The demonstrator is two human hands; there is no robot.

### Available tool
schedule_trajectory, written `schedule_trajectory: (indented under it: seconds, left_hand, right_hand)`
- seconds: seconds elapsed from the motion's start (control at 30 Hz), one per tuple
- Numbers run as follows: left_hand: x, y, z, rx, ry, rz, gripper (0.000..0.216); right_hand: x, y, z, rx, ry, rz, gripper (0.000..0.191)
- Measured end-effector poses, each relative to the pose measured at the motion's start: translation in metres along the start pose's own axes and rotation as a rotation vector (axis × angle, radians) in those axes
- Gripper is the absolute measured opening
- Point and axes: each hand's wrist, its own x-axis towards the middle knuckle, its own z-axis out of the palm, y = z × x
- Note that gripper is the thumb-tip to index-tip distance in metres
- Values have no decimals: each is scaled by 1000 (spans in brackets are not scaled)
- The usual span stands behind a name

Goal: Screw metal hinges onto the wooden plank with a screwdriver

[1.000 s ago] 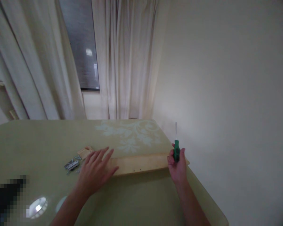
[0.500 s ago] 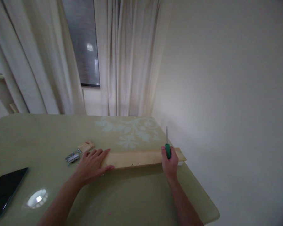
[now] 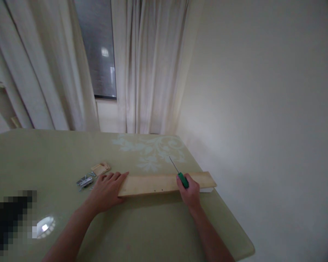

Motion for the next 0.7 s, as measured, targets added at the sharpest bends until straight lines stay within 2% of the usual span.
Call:
schedule_trajectory:
  seconds: [0.37,0.53,0.63,0.7]
  left_hand:
    - [2,-10,2,-18,29,21,91]
    - [-1,-13,-7,-188,101,48,93]
    - [5,-34,-18,-408,210,21,72]
    - [7,-59,-21,-481,302,-115,66]
  right_hand:
    - [-1,4,1,-22,-16,-61,37]
    - [0,2,0,-26,-16,-70,39]
    - [1,1,-1,-29,-10,-81,40]
    - [1,1,-1,-34,-4,-92,40]
